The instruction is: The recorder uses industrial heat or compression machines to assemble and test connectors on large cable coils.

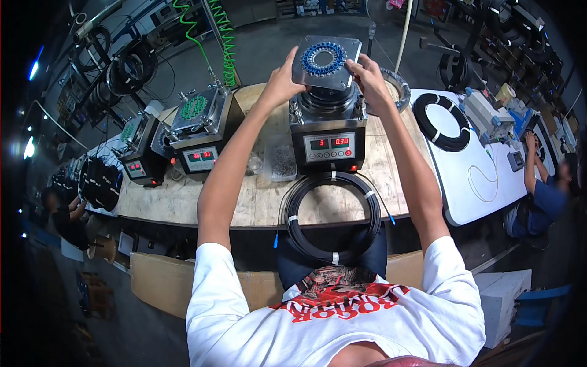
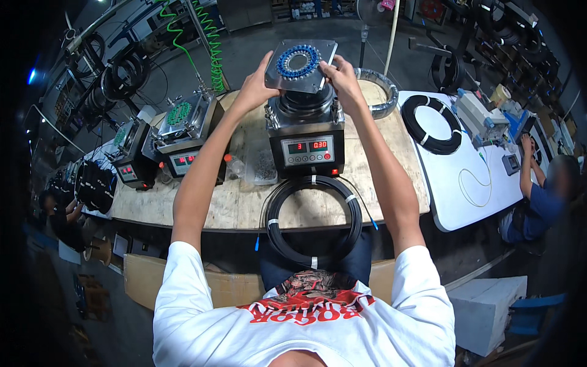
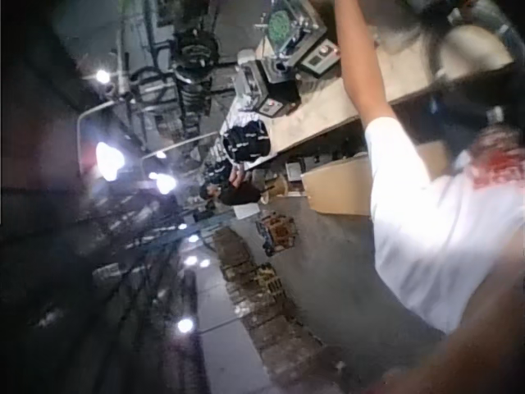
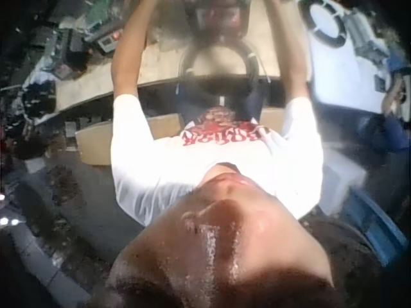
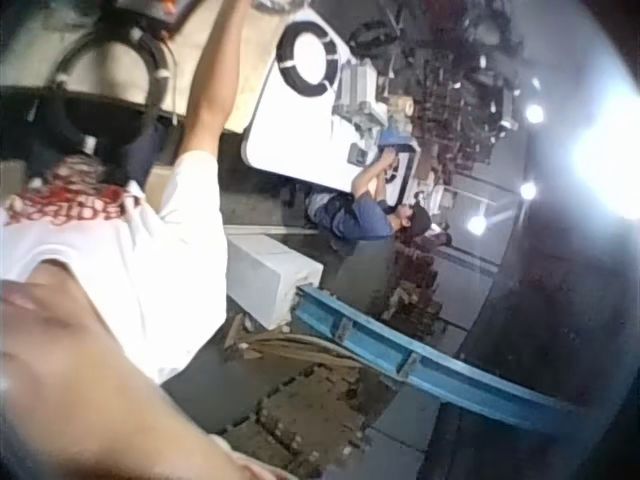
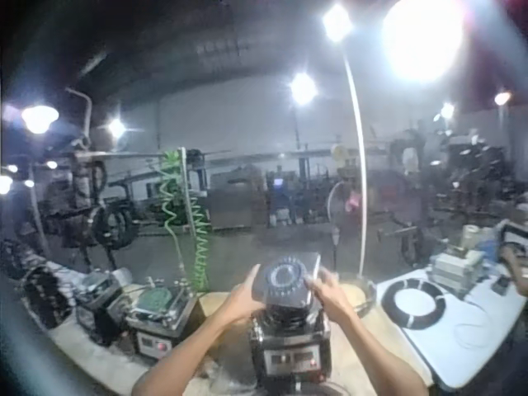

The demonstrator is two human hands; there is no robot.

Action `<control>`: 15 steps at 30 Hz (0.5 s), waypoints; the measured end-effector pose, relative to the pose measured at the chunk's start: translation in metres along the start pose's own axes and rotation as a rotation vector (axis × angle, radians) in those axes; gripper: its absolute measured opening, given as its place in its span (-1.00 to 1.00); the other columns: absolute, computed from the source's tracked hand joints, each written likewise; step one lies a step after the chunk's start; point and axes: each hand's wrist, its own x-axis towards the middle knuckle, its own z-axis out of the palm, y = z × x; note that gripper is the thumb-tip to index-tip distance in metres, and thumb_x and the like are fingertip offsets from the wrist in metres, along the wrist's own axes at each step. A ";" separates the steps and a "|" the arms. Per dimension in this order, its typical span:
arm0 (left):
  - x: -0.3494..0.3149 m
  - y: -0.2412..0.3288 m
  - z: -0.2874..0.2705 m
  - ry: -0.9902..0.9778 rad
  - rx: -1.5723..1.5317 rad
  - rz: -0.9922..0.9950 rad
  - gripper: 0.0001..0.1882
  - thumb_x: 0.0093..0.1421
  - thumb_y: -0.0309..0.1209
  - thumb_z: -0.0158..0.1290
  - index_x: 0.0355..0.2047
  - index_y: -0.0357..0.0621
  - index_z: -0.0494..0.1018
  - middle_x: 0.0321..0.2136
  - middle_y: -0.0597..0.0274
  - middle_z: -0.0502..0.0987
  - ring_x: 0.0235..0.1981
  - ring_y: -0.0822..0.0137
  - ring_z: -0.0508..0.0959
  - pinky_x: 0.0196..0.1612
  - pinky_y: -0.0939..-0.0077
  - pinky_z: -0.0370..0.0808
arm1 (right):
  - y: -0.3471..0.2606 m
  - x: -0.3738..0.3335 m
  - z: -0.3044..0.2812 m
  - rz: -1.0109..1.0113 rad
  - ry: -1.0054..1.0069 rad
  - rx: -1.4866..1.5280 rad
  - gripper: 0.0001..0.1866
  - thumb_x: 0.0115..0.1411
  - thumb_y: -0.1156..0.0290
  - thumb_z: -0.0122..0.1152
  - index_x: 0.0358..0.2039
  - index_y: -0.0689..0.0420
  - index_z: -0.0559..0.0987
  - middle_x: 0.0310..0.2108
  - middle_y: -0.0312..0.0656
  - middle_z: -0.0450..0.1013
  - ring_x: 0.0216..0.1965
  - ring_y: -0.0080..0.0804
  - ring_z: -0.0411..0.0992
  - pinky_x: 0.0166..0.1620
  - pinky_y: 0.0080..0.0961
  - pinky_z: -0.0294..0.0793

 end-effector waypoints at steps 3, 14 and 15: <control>0.007 -0.005 0.011 -0.475 -0.520 -0.246 0.03 0.10 -0.41 0.31 0.43 -0.20 -0.10 -0.22 0.09 0.58 -0.22 0.38 0.59 -0.08 0.48 0.48 | 0.027 0.028 -0.038 -0.121 0.039 -0.046 -0.52 0.29 0.43 0.21 0.15 0.37 0.38 -0.31 -0.25 0.55 -0.34 -0.64 0.44 -0.31 -0.71 0.41; -0.025 -0.039 0.033 -0.366 -0.707 -0.440 -0.19 0.24 -0.41 0.20 0.37 -0.39 0.03 -0.41 0.34 0.54 -0.34 0.57 0.46 -0.07 0.64 0.38 | 0.037 0.008 -0.042 0.078 0.029 -0.271 -0.46 0.26 0.50 0.23 0.22 0.39 0.37 -0.29 -0.20 0.57 -0.33 -0.62 0.46 -0.27 -0.63 0.45; -0.026 -0.044 0.036 -0.367 -0.740 -0.433 -0.17 0.23 -0.38 0.22 0.37 -0.39 0.03 -0.40 0.36 0.54 -0.31 0.58 0.46 -0.01 0.63 0.36 | 0.037 0.009 -0.044 0.085 0.008 -0.273 -0.46 0.25 0.50 0.23 0.21 0.40 0.37 -0.30 -0.20 0.57 -0.34 -0.63 0.45 -0.26 -0.63 0.45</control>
